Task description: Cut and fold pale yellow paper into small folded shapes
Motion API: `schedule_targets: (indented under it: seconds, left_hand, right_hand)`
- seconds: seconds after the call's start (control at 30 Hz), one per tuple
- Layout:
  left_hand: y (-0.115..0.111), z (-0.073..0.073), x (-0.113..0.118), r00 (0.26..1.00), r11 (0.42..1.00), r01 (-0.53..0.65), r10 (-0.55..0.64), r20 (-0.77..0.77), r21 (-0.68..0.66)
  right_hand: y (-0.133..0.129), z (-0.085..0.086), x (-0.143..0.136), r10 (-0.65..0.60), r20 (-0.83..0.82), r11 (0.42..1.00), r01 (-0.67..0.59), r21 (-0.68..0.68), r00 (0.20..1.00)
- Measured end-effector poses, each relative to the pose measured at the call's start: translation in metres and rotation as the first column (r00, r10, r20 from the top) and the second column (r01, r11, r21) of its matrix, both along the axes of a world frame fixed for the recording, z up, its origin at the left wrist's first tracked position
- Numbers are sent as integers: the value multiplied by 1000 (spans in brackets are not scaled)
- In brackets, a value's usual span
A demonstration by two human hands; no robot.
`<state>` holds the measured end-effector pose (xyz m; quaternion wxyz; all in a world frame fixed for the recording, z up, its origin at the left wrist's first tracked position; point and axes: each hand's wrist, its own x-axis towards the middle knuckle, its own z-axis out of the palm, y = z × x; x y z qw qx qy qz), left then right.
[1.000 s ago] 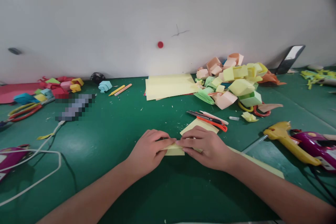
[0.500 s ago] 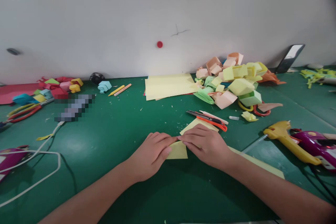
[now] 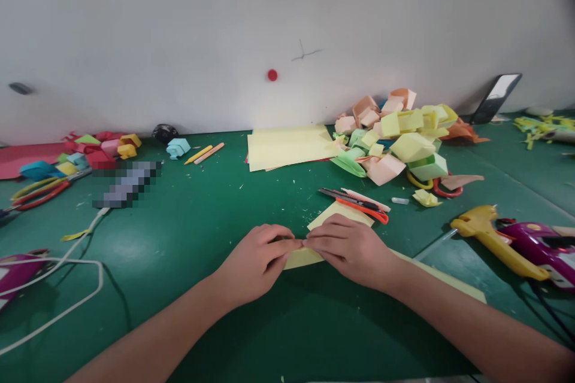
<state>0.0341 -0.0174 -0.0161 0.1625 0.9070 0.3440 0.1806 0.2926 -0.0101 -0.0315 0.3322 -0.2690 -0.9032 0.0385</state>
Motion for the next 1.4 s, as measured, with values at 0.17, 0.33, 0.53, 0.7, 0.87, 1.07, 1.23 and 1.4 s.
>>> schedule_targets:
  seconds: [0.17,0.33,0.53,0.7,0.87,1.07,1.23,1.4]
  left_hand:
    - [-1,1,-1,1000,1000,-8,9,-10,30]
    - [-2,7,0,1000,1000,1,-2,-27,-28]
    - [-2,8,1,1000,998,25,-26,-12,-52]
    - [-1,0,2,1000,1000,27,-27,1,5]
    - [3,-6,-1,1000,998,-12,11,22,62]
    - [5,-11,-2,995,985,-91,96,-30,144]
    - [2,-10,1,995,989,-84,89,-40,118]
    - [0,-9,3,999,997,-12,14,-37,76]
  right_hand:
    - [1,-3,1,59,55,998,-58,-19,997]
    - [2,-6,3,74,89,997,-72,-21,993]
    - [1,-5,2,84,87,996,-80,-50,993]
    - [1,-6,1,57,67,996,-52,-69,996]
    - [1,-8,0,8,66,994,-1,-110,998]
    - [0,-5,-2,-57,85,993,66,-103,995]
    - [-1,-4,-3,-87,77,990,94,-101,993]
    - [-2,-3,-2,-70,29,998,70,-1,997]
